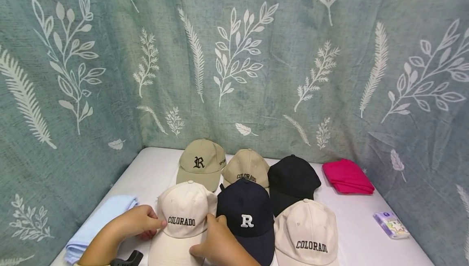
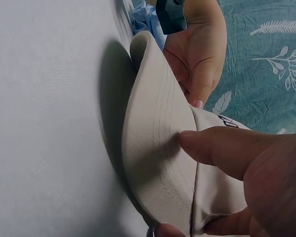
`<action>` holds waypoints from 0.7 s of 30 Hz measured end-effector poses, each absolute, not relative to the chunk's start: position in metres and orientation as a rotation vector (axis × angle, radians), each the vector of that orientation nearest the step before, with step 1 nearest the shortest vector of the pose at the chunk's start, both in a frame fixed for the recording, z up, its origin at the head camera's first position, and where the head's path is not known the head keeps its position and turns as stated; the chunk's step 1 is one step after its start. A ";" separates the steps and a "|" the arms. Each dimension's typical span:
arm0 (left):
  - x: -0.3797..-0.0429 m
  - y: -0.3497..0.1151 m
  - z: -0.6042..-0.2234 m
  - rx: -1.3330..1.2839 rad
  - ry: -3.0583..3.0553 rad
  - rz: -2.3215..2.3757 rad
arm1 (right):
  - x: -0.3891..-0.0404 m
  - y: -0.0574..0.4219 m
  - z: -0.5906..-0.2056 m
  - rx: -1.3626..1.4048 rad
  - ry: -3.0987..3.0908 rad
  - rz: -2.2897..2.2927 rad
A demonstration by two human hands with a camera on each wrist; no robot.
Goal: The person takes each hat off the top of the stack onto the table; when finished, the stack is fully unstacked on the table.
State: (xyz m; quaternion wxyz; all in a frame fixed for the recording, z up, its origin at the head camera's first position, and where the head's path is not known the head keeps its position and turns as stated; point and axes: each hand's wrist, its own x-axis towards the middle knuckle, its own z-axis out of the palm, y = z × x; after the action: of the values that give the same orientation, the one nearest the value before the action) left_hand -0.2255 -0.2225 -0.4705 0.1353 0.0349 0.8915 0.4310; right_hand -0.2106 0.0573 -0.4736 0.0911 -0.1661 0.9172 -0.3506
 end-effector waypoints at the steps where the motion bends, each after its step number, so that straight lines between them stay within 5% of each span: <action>1: -0.225 -0.223 -0.470 0.098 2.584 1.247 | -0.210 0.057 -0.473 -0.484 2.717 -1.043; 21: -0.226 -0.227 -0.471 0.029 2.487 1.448 | -0.214 0.076 -0.448 -0.511 2.622 -1.142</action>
State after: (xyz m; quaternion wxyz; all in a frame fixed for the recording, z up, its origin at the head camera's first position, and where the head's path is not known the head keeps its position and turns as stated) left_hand -0.2257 -0.2273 -0.4709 0.1312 0.0099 0.8566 0.4988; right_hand -0.2141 0.0763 -0.4477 0.1181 -0.1745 0.8962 -0.3904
